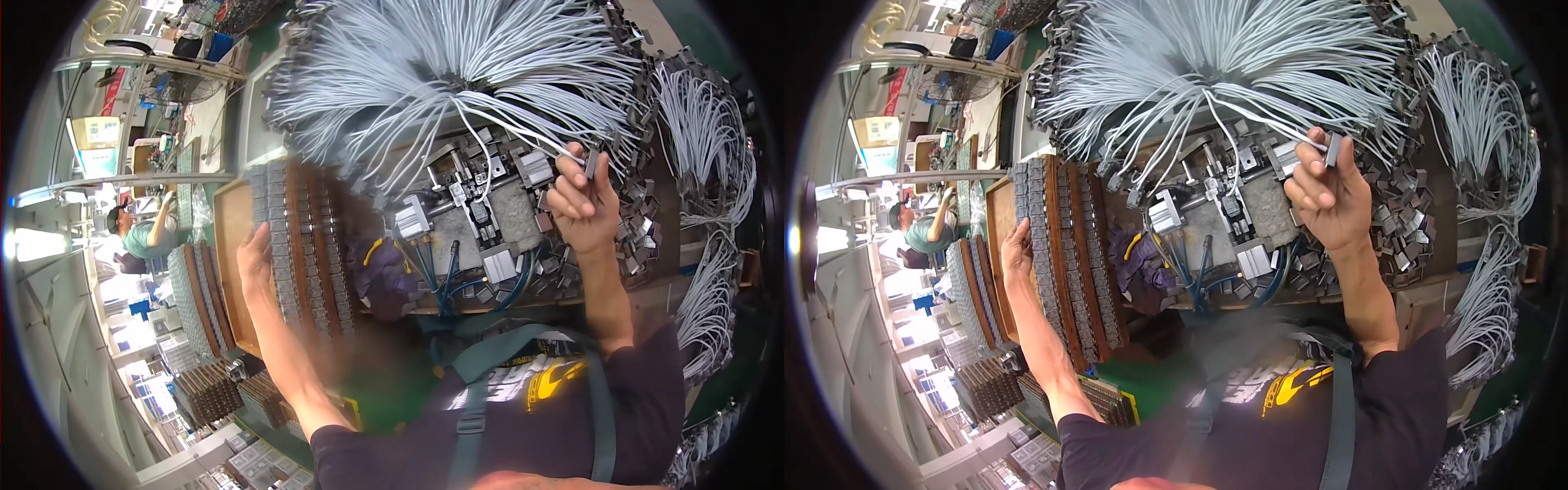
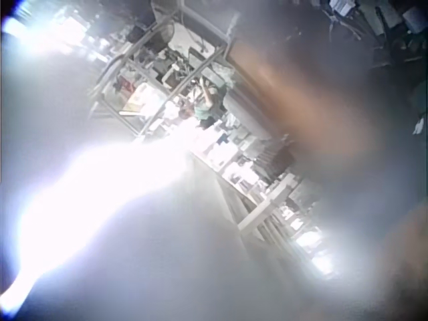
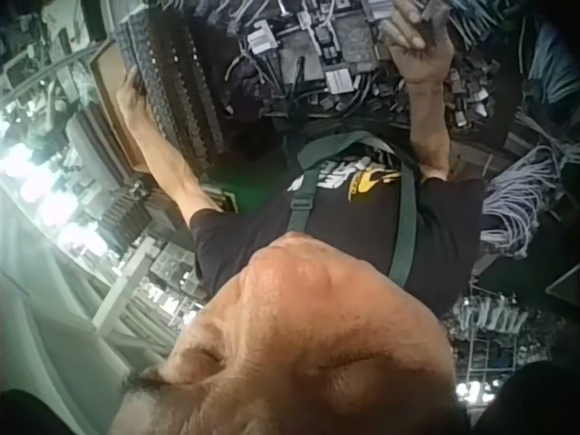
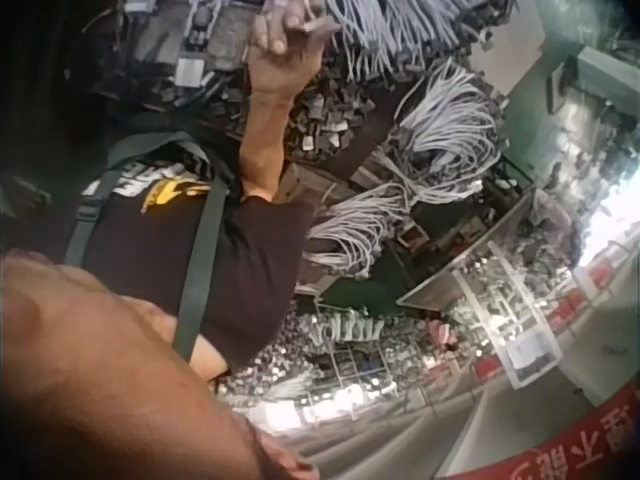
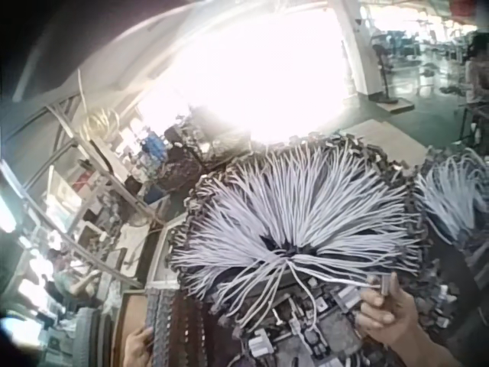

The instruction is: The person attaches metal components onto the ends of wires using a tabletop pressing fixture and gathers the assembled wires by hand.

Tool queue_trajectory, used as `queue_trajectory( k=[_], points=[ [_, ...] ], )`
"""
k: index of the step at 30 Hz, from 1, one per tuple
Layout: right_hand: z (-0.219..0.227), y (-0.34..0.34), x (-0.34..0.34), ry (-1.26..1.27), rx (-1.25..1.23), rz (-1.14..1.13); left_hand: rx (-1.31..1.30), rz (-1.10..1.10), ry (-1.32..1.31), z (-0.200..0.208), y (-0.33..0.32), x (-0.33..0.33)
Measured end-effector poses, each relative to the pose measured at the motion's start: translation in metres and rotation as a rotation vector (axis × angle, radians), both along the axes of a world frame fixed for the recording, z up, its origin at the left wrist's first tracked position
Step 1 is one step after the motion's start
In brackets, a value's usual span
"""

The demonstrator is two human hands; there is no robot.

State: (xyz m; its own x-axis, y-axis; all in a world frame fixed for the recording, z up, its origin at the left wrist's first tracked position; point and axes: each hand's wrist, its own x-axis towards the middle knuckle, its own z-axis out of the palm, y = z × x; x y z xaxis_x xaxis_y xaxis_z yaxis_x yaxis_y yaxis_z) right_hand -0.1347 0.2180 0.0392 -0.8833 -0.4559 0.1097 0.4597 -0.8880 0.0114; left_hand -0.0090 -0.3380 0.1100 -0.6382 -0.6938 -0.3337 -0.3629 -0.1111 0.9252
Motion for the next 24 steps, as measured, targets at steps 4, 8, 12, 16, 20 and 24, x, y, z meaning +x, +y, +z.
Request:
queue_trajectory(
  k=[4, 8, 12, 16, 20, 24],
  points=[
    [-0.007, 0.003, -0.003, -0.078, -0.157, 0.064, -0.043, 0.041, -0.136, -0.020, -0.037, 0.014],
    [0.021, -0.002, 0.018, 1.223, 1.288, -0.519, -0.047, 0.039, -0.100, -0.019, -0.055, 0.016],
    [0.009, 0.000, 0.012, 1.827, 1.711, -0.387, -0.070, 0.083, 0.049, 0.001, -0.046, 0.020],
    [0.028, 0.001, 0.005, 1.523, 1.291, -0.064, -0.066, -0.020, 0.268, 0.040, 0.001, 0.003],
    [0.009, 0.031, -0.005, 1.352, 1.345, 0.297, -0.069, -0.180, 0.349, 0.060, 0.112, -0.039],
    [-0.007, 0.087, -0.018, 1.358, 1.871, 0.155, -0.235, -0.506, 0.116, 0.030, 0.246, -0.066]
  ],
)
